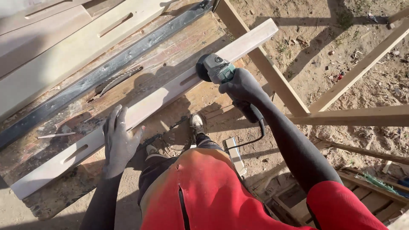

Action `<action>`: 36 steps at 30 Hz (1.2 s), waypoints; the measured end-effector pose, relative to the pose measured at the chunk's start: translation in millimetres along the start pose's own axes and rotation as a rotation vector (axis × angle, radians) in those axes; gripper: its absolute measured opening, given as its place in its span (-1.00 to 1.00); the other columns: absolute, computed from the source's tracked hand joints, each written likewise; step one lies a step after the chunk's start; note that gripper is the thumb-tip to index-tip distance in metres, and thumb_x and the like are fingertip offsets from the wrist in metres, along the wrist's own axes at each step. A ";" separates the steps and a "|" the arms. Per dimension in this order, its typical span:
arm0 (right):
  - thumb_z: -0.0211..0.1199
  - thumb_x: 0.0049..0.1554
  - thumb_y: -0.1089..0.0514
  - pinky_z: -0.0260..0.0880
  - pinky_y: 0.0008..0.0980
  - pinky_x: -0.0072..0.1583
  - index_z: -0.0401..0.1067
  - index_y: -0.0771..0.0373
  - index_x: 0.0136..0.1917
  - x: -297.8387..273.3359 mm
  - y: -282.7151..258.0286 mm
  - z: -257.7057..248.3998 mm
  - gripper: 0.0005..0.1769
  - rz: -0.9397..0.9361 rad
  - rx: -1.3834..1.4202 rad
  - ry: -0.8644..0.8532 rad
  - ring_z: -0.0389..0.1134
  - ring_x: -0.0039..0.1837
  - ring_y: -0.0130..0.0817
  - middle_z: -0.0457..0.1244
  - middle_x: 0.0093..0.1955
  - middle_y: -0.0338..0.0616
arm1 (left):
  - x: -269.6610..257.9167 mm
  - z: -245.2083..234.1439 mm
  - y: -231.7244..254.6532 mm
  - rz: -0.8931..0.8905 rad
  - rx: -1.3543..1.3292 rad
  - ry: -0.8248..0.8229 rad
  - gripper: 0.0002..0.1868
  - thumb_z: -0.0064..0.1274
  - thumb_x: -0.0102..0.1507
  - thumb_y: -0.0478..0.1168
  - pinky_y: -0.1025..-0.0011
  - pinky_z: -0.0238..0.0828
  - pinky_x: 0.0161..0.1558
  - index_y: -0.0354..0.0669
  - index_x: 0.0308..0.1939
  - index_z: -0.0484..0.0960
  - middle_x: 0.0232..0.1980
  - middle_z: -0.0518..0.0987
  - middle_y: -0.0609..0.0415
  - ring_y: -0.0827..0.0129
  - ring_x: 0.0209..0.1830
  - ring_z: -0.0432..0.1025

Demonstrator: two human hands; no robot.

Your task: Using an angle grinder with a sanding disc to smooth the surface and edges of a wooden plank on a workbench.

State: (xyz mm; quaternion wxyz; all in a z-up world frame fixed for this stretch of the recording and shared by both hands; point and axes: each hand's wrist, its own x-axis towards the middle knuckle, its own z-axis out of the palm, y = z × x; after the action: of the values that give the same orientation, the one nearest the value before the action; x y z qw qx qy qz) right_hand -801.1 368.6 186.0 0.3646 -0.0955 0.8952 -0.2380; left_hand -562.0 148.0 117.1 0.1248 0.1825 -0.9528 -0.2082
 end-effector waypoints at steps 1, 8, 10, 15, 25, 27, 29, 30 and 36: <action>0.11 -0.39 0.12 -0.01 -0.42 -0.42 0.26 0.26 -0.42 15.6 16.5 -16.4 -0.77 0.002 0.003 0.003 0.06 -0.45 -0.42 0.12 -0.50 -0.24 | 8.6 2.2 2.1 0.005 0.000 -0.001 -0.36 0.15 -0.08 -0.24 0.17 0.07 0.06 -0.38 0.04 0.30 0.12 0.26 -0.17 0.05 0.10 0.14; 0.30 -0.38 0.09 0.16 -0.17 -0.30 0.31 0.35 -0.44 87.4 106.6 -127.2 -0.68 0.018 0.202 0.399 0.21 -0.38 -0.13 0.09 -0.51 0.00 | 35.8 29.6 -21.2 -0.242 0.226 -0.417 -0.21 0.08 -0.15 0.02 0.12 0.11 0.00 -0.08 0.14 0.25 -0.01 0.38 -0.19 -0.02 0.00 0.29; 0.27 -0.38 0.14 0.16 -0.20 -0.30 0.32 0.32 -0.42 81.9 117.2 -142.9 -0.74 0.022 0.230 0.445 0.22 -0.37 -0.19 0.08 -0.50 -0.04 | 44.7 30.2 -26.7 -0.372 0.204 -0.573 -0.20 0.07 -0.14 0.11 0.11 0.12 0.01 0.06 0.16 0.22 0.02 0.39 -0.13 -0.02 0.01 0.29; 0.27 -0.32 0.14 0.15 -0.18 -0.32 0.29 0.30 -0.42 53.9 142.0 -126.8 -0.76 0.088 0.356 0.471 0.20 -0.42 -0.16 0.07 -0.53 -0.01 | 37.3 33.1 -28.3 -0.378 0.200 -0.562 -0.31 0.10 -0.14 0.02 0.07 -0.01 0.04 -0.04 0.06 0.35 -0.10 0.49 -0.15 0.01 -0.01 0.34; 0.31 -0.35 0.23 0.18 -0.18 -0.37 0.30 0.42 -0.40 -60.7 134.9 -9.6 -0.72 0.316 0.635 0.446 0.23 -0.45 -0.15 0.13 -0.51 0.12 | -17.8 45.5 -38.0 -0.018 0.308 0.171 -0.18 0.12 -0.15 0.13 0.13 -0.10 0.11 -0.12 0.13 0.31 0.24 0.17 -0.13 0.04 0.15 0.11; 0.31 -0.38 0.24 0.17 -0.16 -0.34 0.31 0.45 -0.41 -74.3 130.6 5.9 -0.71 0.316 0.617 0.402 0.22 -0.44 -0.09 0.12 -0.52 0.15 | -29.8 38.8 -35.0 0.008 0.247 0.149 -0.10 0.05 -0.15 0.21 0.14 -0.09 0.12 -0.16 0.16 0.24 0.20 0.17 -0.27 -0.02 0.20 0.05; 0.31 -0.39 0.22 0.17 -0.18 -0.30 0.32 0.44 -0.39 -75.5 114.7 8.8 -0.69 0.285 0.604 0.395 0.21 -0.41 -0.12 0.12 -0.50 0.13 | -30.6 39.0 -45.6 -0.025 0.224 0.082 -0.07 0.09 -0.17 0.13 0.16 -0.14 0.16 -0.24 0.18 0.19 0.21 0.15 -0.28 -0.01 0.23 0.01; 0.31 -0.39 0.21 0.17 -0.19 -0.26 0.33 0.43 -0.36 -80.8 110.5 5.4 -0.67 0.257 0.574 0.375 0.20 -0.38 -0.16 0.13 -0.48 0.11 | -35.6 42.3 -44.2 -0.075 0.199 0.008 -0.04 0.14 -0.18 0.06 0.18 -0.19 0.19 -0.32 0.19 0.15 0.22 0.13 -0.30 0.00 0.26 -0.04; 0.27 -0.41 0.25 0.17 -0.26 -0.27 0.33 0.34 -0.37 -48.1 73.7 8.2 -0.72 -0.001 0.534 0.354 0.21 -0.38 -0.17 0.14 -0.49 0.01 | 7.9 24.5 -32.9 -0.046 0.128 -0.113 -0.06 0.15 -0.19 0.05 0.18 -0.19 0.16 -0.32 0.17 0.19 0.22 0.15 -0.25 0.04 0.23 0.02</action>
State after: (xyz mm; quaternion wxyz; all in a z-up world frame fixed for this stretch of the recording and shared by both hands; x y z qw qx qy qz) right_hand -760.8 446.3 173.6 0.2151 0.0463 0.8505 -0.4778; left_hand -567.1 125.5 82.2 0.0542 0.1999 -0.9653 -0.1594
